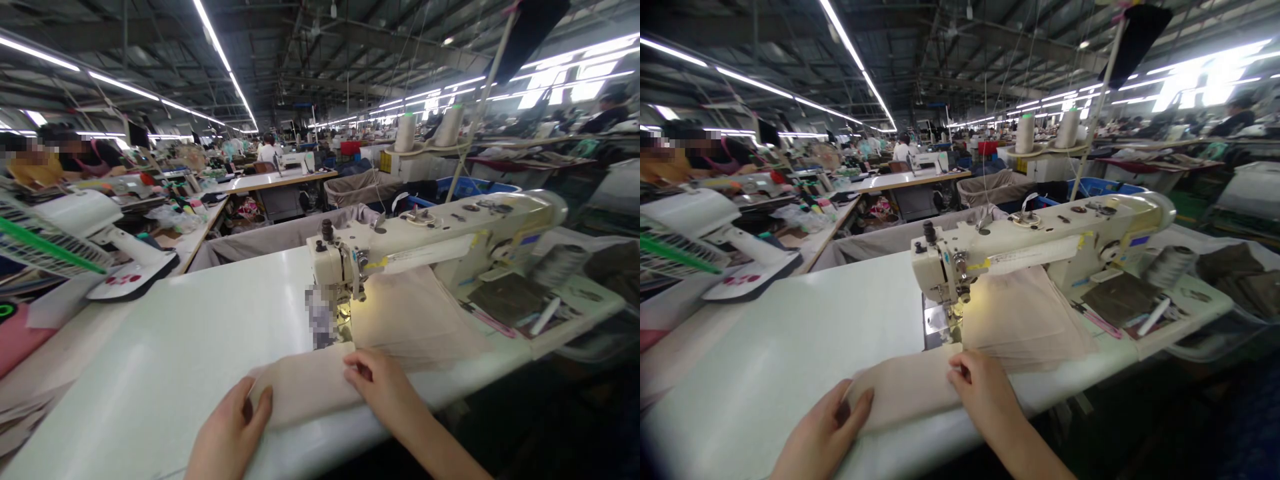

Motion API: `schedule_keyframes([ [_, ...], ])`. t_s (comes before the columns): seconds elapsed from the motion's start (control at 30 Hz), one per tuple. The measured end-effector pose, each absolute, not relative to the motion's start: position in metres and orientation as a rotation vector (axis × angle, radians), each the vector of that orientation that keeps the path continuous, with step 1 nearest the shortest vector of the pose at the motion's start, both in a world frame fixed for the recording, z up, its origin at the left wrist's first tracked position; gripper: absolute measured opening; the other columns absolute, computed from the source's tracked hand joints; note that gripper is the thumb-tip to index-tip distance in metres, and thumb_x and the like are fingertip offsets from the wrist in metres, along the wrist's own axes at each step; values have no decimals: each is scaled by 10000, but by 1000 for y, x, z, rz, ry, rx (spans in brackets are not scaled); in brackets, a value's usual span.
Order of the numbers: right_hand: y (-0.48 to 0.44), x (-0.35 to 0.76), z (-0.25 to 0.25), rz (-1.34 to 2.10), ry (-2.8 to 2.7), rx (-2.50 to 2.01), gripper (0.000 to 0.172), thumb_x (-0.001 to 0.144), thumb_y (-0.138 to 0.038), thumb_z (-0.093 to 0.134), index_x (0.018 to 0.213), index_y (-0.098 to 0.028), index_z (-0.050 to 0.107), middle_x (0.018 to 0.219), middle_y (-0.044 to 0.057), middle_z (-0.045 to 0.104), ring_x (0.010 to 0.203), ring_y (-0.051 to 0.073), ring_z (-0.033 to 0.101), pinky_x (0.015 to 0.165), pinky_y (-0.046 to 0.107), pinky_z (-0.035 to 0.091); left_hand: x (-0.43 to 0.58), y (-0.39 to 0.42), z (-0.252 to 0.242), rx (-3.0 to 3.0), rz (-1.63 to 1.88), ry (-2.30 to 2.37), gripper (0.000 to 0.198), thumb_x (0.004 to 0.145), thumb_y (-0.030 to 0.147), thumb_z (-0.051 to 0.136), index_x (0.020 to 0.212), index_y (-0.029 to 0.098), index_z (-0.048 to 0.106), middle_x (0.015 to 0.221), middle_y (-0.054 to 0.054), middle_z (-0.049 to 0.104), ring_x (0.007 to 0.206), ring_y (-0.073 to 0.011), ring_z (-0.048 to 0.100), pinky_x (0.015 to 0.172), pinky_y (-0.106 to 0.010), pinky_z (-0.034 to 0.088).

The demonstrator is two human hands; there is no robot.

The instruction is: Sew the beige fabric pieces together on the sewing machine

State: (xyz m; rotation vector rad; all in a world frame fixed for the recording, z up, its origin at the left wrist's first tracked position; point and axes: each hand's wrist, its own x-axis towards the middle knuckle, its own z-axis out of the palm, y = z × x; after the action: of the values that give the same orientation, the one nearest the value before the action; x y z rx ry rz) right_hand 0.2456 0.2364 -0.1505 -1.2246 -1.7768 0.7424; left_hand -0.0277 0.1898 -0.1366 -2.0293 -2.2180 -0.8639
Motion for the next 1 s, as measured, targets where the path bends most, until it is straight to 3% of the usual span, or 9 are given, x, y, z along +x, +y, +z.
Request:
schedule_keyframes([
  [0.47, 239, 244, -158, 677, -1773, -1212, 175, 840, -209, 610, 939, -178, 752, 846, 55, 693, 791, 204, 635, 759, 286, 465, -13, 188, -118, -2049, -762, -2294, 381, 867, 532, 359, 828, 224, 582, 656, -26, 616, 627, -223, 593, 633, -319, 414],
  [0.63, 240, 243, -163, 574, -1858, -1212, 220, 853, -237, 540, 907, -203, 750, 838, 66, 694, 784, 209, 641, 760, 296, 482, -12, 188, -108, -1982, -879, -2322, 358, 870, 543, 381, 734, 230, 490, 617, -16, 561, 607, -214, 562, 611, -305, 388],
  [0.8, 246, 245, -177, 550, -1899, -1161, 283, 860, -358, 525, 927, -211, 757, 815, 72, 694, 739, 219, 644, 731, 319, 506, -17, 189, -106, -1926, -935, -2357, 218, 860, 354, 449, 684, 229, 416, 608, 16, 509, 598, -169, 500, 599, -271, 330],
  [1.0, 246, 243, -180, 542, -1835, -1181, 349, 818, -444, 503, 867, -213, 759, 762, 73, 684, 696, 236, 640, 702, 357, 516, -16, 188, -104, -1931, -910, -2405, 212, 840, 239, 506, 661, 222, 394, 582, 44, 450, 584, -145, 445, 583, -259, 279],
])
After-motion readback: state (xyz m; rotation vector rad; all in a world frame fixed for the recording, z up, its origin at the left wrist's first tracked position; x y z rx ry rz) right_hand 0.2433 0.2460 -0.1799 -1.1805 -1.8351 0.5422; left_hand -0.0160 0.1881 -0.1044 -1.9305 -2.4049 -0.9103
